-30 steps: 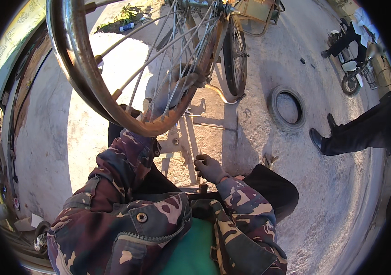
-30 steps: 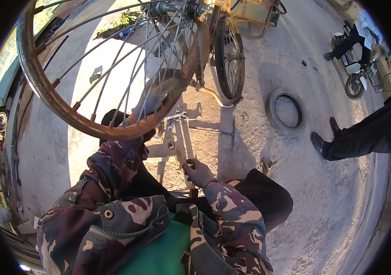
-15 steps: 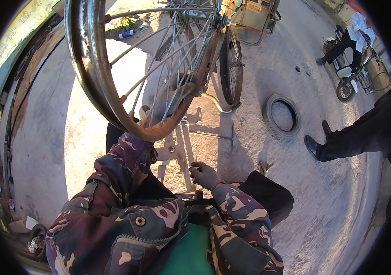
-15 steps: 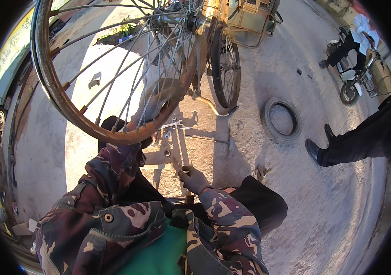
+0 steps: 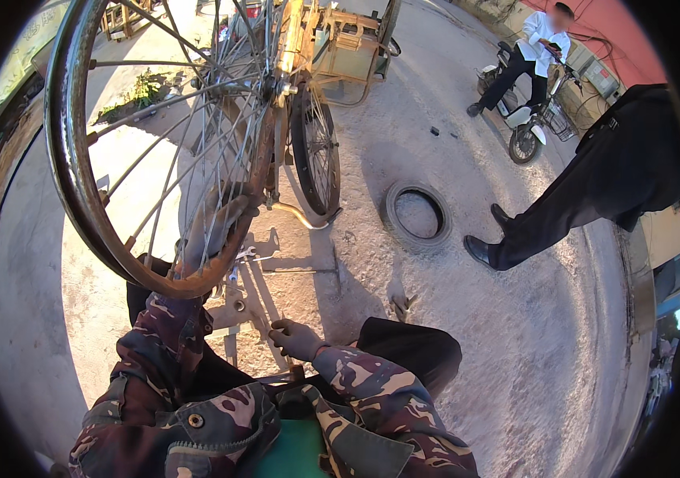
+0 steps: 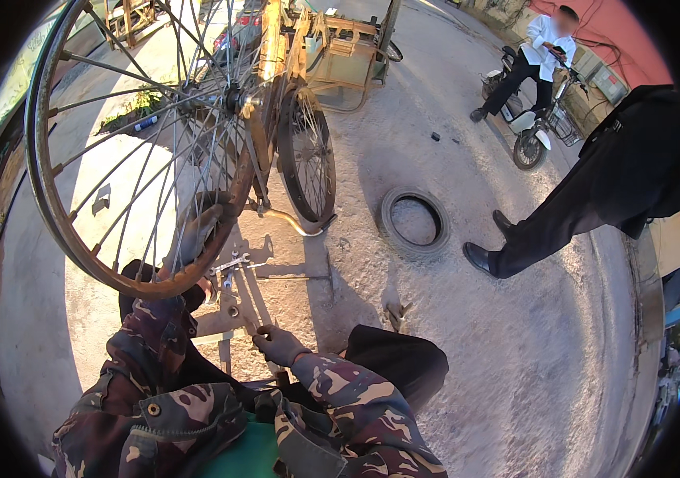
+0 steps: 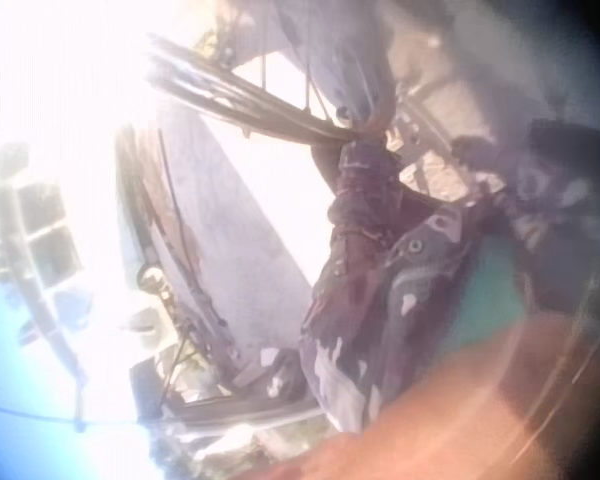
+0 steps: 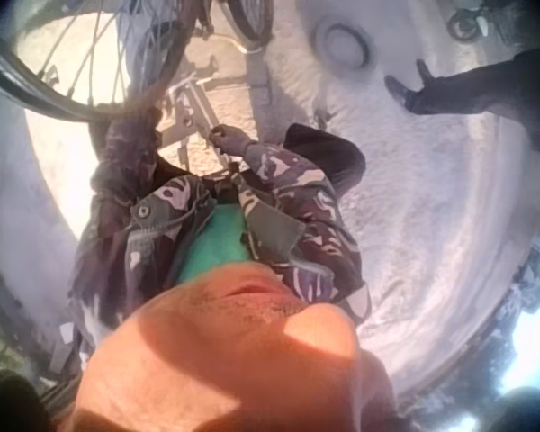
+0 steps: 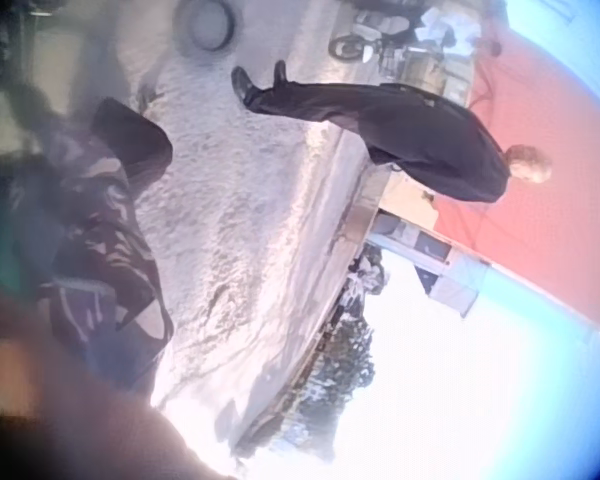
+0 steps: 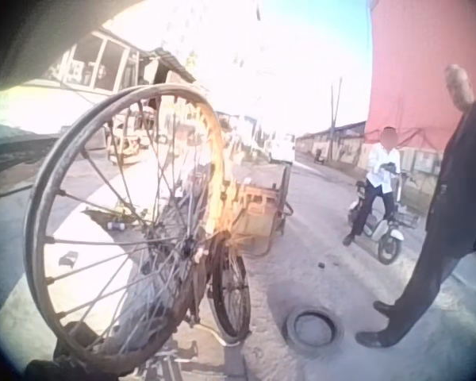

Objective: The person removes a bicycle tire from the rim using tire levers and a hammer, then re-installs the tire onto the rim. The person works on the wheel while sitting on the ground.

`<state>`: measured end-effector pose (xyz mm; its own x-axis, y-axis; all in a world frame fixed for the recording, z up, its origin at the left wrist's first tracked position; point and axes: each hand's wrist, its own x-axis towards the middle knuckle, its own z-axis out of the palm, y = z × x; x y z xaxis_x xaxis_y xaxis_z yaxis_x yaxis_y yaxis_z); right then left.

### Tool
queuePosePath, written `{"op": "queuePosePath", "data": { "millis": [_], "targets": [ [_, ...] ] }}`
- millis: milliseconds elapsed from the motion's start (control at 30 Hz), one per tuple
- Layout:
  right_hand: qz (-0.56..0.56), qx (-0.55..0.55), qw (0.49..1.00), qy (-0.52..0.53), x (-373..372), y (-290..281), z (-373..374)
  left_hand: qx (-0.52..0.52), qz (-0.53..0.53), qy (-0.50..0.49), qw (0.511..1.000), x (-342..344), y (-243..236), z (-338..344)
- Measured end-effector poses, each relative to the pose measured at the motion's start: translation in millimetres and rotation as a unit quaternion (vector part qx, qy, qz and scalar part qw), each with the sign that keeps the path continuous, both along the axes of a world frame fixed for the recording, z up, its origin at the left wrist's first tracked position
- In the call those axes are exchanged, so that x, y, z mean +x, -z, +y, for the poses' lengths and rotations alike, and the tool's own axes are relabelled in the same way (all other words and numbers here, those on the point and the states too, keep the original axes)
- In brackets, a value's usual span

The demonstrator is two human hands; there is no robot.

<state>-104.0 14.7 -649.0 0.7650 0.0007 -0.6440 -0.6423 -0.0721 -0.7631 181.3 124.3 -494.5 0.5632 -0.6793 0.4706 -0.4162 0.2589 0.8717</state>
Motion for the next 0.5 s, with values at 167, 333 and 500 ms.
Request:
{"op": "queuePosePath", "data": {
  "millis": [167,333,500],
  "targets": [
    [0.001,0.001,1.000,0.005,1,0,-1,0.027,0.018,-0.052,0.998,-17,-13,-1],
    [0.001,-0.003,1.000,-0.005,2,-7,-1,0.018,0.118,-0.052,0.992,-27,-32,-4],
    [0.000,-0.007,1.000,-0.004,1,-12,-1,-0.016,0.286,-0.054,0.957,-40,-52,-7]
  ]
}}
